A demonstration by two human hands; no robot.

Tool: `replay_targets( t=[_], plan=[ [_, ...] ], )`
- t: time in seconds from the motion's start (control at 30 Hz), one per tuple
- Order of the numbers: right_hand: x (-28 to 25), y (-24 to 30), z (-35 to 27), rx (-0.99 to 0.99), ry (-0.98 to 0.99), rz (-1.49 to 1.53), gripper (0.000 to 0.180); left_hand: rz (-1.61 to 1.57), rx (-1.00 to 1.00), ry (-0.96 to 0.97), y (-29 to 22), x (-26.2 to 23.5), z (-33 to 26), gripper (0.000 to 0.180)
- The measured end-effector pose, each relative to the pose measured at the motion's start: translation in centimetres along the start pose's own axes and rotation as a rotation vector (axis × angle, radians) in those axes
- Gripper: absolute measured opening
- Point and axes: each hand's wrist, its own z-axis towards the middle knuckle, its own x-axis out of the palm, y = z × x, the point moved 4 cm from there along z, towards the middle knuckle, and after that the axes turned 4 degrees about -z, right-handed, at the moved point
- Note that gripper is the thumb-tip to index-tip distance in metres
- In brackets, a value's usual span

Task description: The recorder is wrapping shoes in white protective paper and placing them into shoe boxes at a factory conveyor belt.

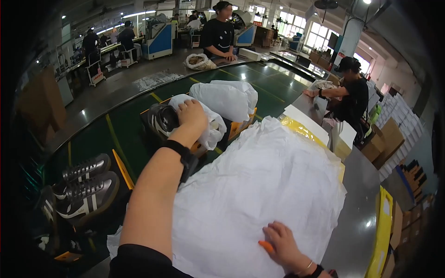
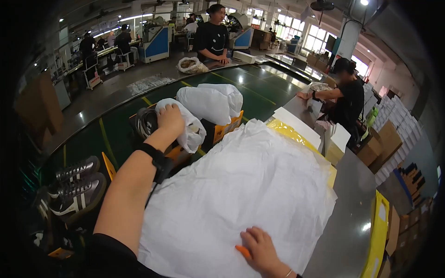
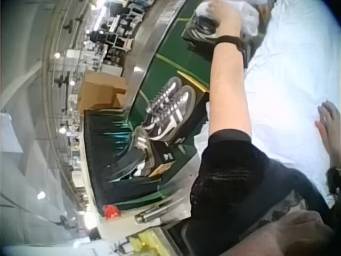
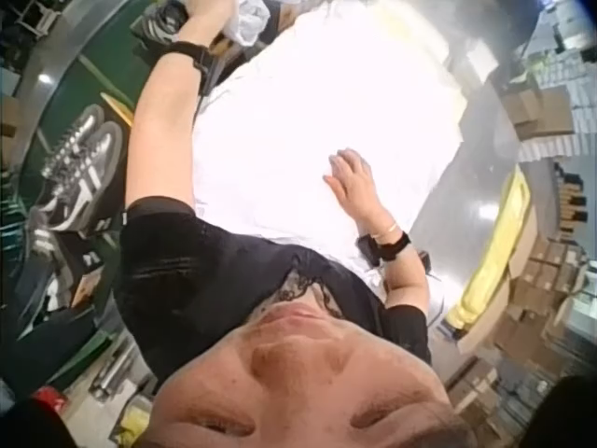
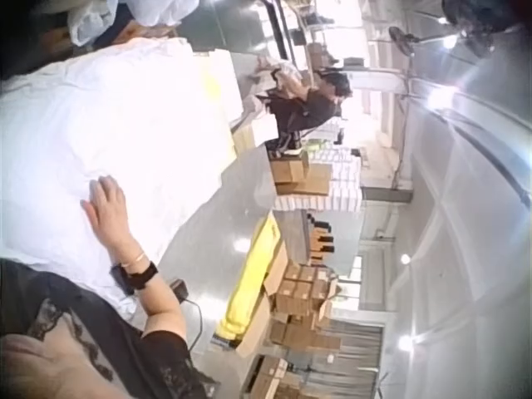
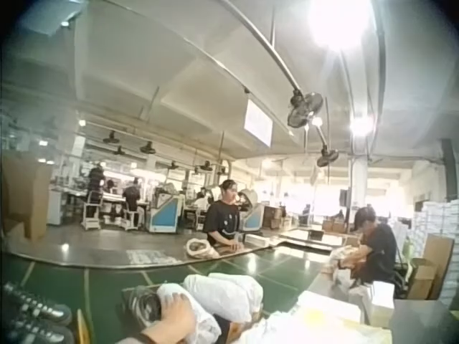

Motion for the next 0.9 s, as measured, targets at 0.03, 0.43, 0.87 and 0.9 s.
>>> replay_targets(
  t=[0.03,0.43,0.87,0.9],
  plan=[
    [0.5,-1.2,0.9,-0.023,-0.033,0.002,0.038,0.014,0.013,0.023,0.8,0.3,-0.4,0.038],
    [-8.2,-0.7,0.7,-0.133,0.033,0.312,0.038,-1.19,-0.393,0.541,19.2,0.0,-2.8,0.043],
    [-5.2,1.0,-6.2,0.023,-0.349,0.134,0.022,-1.071,0.296,0.577,5.7,-20.2,-13.0,0.05],
    [-6.2,-1.2,-7.4,0.18,-0.398,0.109,0.027,-1.121,0.329,0.613,4.1,-20.5,-14.0,0.05]
  ],
)
